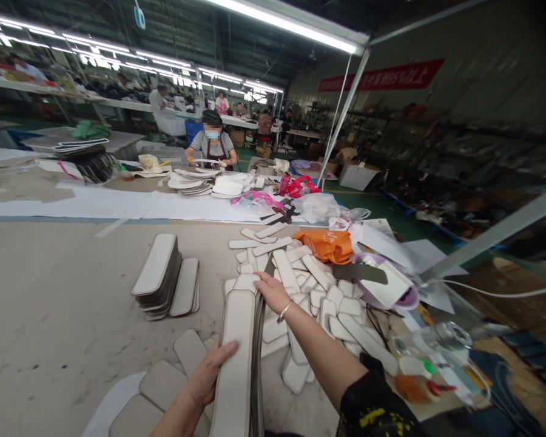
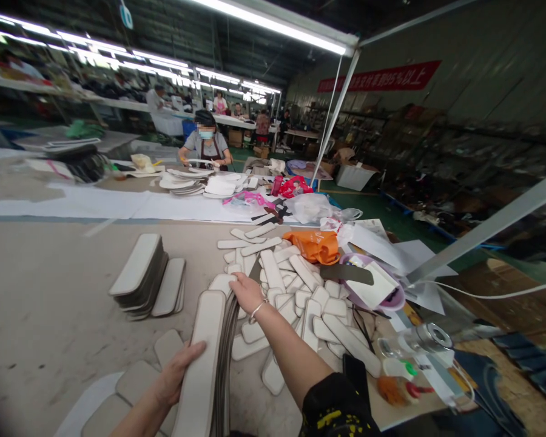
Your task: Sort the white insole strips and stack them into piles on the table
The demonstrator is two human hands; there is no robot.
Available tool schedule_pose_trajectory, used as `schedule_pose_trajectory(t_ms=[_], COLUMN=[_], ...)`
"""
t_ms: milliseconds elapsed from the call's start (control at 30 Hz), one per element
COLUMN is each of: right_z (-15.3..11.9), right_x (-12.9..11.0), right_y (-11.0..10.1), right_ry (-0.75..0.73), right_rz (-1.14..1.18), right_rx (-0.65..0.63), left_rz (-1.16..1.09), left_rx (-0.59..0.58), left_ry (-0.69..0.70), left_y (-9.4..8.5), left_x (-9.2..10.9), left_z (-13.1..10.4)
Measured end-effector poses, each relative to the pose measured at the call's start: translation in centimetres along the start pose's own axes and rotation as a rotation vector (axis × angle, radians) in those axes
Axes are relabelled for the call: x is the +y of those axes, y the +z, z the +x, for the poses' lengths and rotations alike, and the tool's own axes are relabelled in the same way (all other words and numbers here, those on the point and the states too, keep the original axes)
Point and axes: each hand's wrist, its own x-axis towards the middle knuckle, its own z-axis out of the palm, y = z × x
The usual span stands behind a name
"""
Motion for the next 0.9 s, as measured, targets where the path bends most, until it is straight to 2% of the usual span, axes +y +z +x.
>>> schedule_pose_trajectory(t_ms=[100,200,300,367,467,567,733,833,900], right_z=[-0.2,1.0,1.9,1.8,0.8,-0.2,-1.7,-3.6,-5.6], right_x=[1.0,1.2,0.9,0.6,-0.1,-1.0,-2.4,-2.2,-1.6], right_y=[0.4,0.2,-0.3,-0.6,-0.6,-0.4,-0.1,0.6,2.4], right_ry=[0.021,0.033,0.001,0.007,0.015,-0.074,-0.149,-0.128,-0.082], right_rz=[0.159,0.292,0.229,0.151,0.073,0.031,0.059,0.176,0.280], right_rx=[0.016,0.102,0.116,0.079,0.046,0.065,-0.073,0.062,0.141], left_rz=[0.022,0.046,0.062,0.059,0.037,0.060,0.085,0.093,0.087], left_rx=[-0.033,-0.052,-0.062,-0.070,-0.064,-0.049,-0.063,-0.064,-0.079], left_ry=[-0.026,-0.070,-0.087,-0.083,-0.067,-0.044,-0.019,0.009,0.041], left_y=[0.1,0.5,0.8,0.9,0.8,0.9,1.2,1.1,0.8], left_x=[0.4,0.8,0.8,0.7,0.7,0.7,0.7,1.1,1.4], left_z=[0.2,0.8,1.3,1.3,0.8,0.2,-1.0,-1.8,-2.2])
